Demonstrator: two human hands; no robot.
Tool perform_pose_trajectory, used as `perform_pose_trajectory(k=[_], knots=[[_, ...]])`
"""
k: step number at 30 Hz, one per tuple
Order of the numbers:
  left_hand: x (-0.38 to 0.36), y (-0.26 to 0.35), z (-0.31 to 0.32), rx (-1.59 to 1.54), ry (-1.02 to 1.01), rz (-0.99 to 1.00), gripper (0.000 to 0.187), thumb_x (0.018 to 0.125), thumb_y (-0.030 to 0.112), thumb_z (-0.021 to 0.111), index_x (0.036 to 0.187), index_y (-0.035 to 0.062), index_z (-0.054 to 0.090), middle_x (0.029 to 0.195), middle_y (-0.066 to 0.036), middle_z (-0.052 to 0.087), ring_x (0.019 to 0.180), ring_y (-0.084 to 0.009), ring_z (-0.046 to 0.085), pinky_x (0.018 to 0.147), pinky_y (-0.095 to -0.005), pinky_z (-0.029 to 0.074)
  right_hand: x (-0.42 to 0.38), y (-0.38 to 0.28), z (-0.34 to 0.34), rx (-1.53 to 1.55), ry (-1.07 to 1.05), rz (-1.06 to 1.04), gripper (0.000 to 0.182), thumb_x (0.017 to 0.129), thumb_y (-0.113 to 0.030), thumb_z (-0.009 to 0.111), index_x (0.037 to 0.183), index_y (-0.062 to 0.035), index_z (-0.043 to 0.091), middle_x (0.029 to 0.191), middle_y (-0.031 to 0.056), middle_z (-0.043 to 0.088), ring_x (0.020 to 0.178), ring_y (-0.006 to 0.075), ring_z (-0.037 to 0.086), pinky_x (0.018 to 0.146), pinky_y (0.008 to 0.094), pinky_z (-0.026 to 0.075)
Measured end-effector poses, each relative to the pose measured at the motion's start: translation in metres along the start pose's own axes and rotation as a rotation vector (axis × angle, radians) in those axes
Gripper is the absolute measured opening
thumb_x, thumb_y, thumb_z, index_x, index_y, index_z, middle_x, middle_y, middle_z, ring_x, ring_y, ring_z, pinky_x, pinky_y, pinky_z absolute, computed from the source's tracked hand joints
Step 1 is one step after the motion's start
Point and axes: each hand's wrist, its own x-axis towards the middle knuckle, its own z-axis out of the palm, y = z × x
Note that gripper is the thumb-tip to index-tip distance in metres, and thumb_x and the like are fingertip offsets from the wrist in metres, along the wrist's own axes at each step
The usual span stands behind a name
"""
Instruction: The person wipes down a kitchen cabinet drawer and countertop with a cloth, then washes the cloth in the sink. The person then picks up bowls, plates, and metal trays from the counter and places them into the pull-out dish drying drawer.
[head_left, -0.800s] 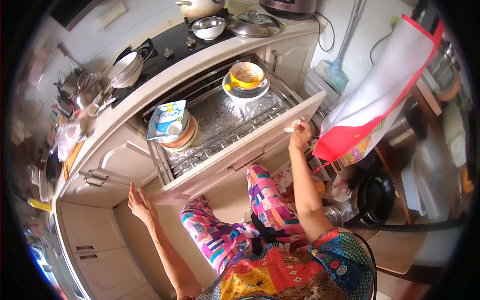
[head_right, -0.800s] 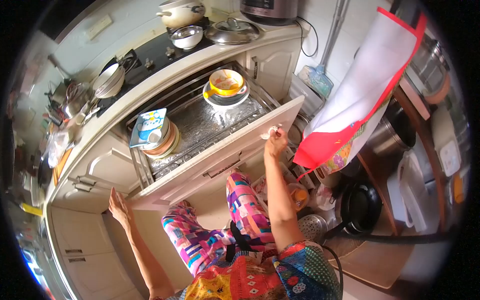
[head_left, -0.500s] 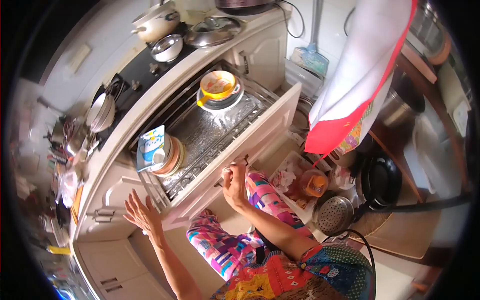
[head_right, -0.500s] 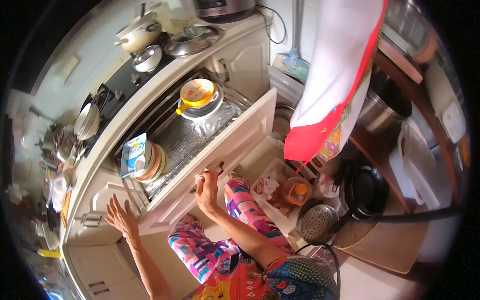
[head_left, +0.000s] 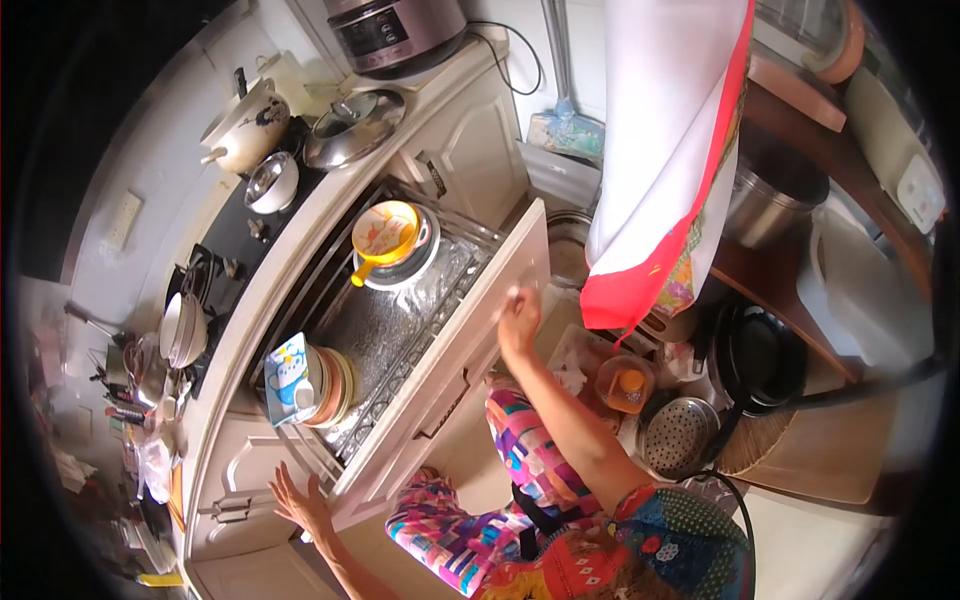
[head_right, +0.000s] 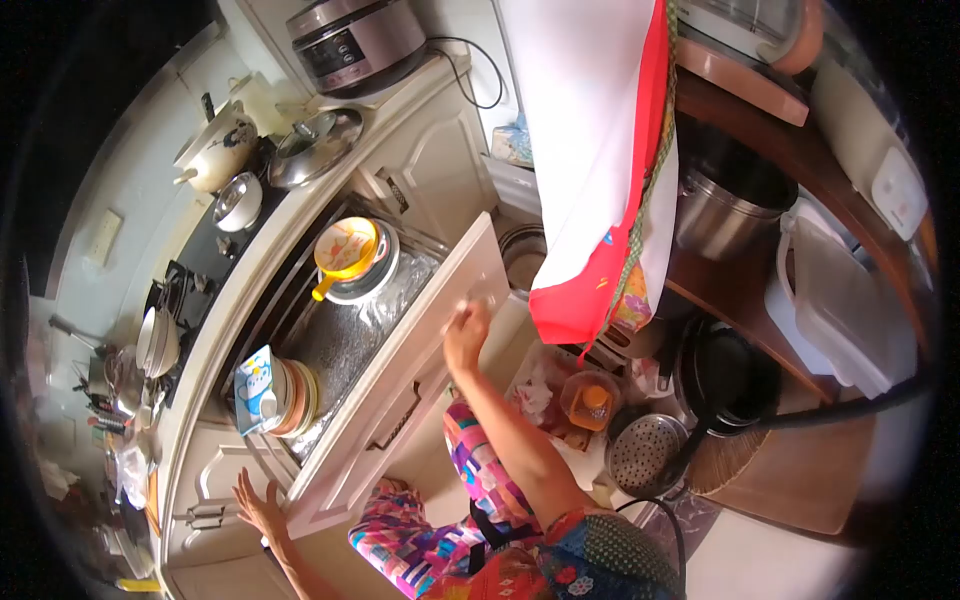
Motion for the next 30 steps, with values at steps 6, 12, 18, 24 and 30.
perform_pose_trajectory(k=[6, 12, 18, 24, 30], knots=[[0.0, -0.007, 0.004, -0.014, -0.027, -0.036, 0.064, 0.071, 0.026, 0.065, 0.129, 0.0235, 0.037, 0.135, 0.0, 0.034, 0.129, -0.0264, 0.02, 0.096, -0.0624, 0.007, -0.027, -0.082, -0.044, 0.307, -0.325, -0.283, 0.015, 0.079, 0.001, 0.053, 0.094, 0.0006, 0.049, 0.09, 0.0139, 0.049, 0.07, 0.0193, 0.054, 0.058, 0.03, 0.045], [-0.003, -0.009, 0.003, -0.021, -0.024, -0.027, 0.064, 0.07, 0.021, 0.065, 0.128, 0.0231, 0.038, 0.134, 0.0, 0.036, 0.129, -0.0271, 0.021, 0.097, -0.0623, 0.007, 0.092, -0.081, -0.025, -0.023, -0.158, -0.583, 0.016, 0.077, -0.004, 0.052, 0.093, -0.0045, 0.056, 0.087, 0.0175, 0.05, 0.075, 0.0313, 0.05, 0.064, 0.0396, 0.042], [-0.002, 0.0, 0.003, -0.022, -0.025, -0.061, 0.066, 0.068, 0.018, 0.067, 0.127, 0.0224, 0.039, 0.134, 0.0, 0.037, 0.129, -0.0273, 0.022, 0.096, -0.0624, 0.009, 0.107, -0.09, -0.023, -0.17, -0.192, -0.568, 0.011, 0.073, 0.0, 0.056, 0.084, -0.0023, 0.055, 0.08, 0.0177, 0.048, 0.074, 0.034, 0.051, 0.065, 0.0412, 0.042], [-0.003, -0.009, 0.007, -0.051, -0.021, -0.06, 0.067, 0.067, 0.018, 0.068, 0.127, 0.0225, 0.039, 0.134, 0.001, 0.036, 0.128, -0.0271, 0.023, 0.096, -0.0621, 0.009, 0.146, -0.077, -0.023, -0.188, -0.092, -0.707, 0.008, 0.078, 0.001, 0.053, 0.084, -0.0004, 0.058, 0.079, 0.0169, 0.05, 0.068, 0.0329, 0.052, 0.059, 0.0389, 0.043], [0.0, -0.005, 0.005, -0.066, -0.029, -0.057, 0.064, 0.069, 0.02, 0.067, 0.127, 0.0223, 0.04, 0.132, 0.0, 0.038, 0.128, -0.028, 0.024, 0.096, -0.0614, 0.009, 0.118, -0.087, -0.035, -0.206, -0.248, -0.601, 0.011, 0.078, 0.004, 0.049, 0.086, 0.0026, 0.057, 0.081, 0.0189, 0.048, 0.07, 0.0322, 0.053, 0.061, 0.0382, 0.044]])
